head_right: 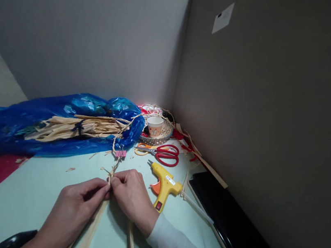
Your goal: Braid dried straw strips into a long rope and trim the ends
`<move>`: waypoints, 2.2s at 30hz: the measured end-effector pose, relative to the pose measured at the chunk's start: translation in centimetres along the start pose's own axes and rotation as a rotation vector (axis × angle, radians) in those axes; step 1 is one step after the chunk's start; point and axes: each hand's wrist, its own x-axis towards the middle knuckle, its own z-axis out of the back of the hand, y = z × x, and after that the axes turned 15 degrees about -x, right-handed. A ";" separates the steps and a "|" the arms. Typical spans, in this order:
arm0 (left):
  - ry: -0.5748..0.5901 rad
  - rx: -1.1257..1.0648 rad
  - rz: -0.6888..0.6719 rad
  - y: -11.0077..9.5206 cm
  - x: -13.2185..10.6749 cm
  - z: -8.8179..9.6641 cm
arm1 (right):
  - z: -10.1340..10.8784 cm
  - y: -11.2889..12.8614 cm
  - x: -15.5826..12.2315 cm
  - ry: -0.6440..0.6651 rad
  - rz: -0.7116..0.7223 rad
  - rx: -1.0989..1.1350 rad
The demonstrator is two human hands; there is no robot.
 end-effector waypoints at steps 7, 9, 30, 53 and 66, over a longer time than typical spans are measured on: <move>0.082 0.298 -0.364 1.0 -0.5 -0.5 | 0.1 0.2 -0.2 0.093 -0.089 0.229; 0.110 0.337 -0.386 1.0 -0.7 -0.5 | 0.1 0.1 -0.2 0.098 -0.101 0.256; 0.331 -0.639 0.414 -0.1 3.7 0.7 | 0.2 0.0 -0.2 0.092 -0.078 0.348; 0.201 -0.508 0.448 0.3 3.2 0.3 | 2.1 0.8 -1.3 -0.006 0.008 -0.552; 0.205 -0.630 0.489 1.4 2.9 0.5 | -1.8 2.8 -3.7 0.006 0.190 -1.057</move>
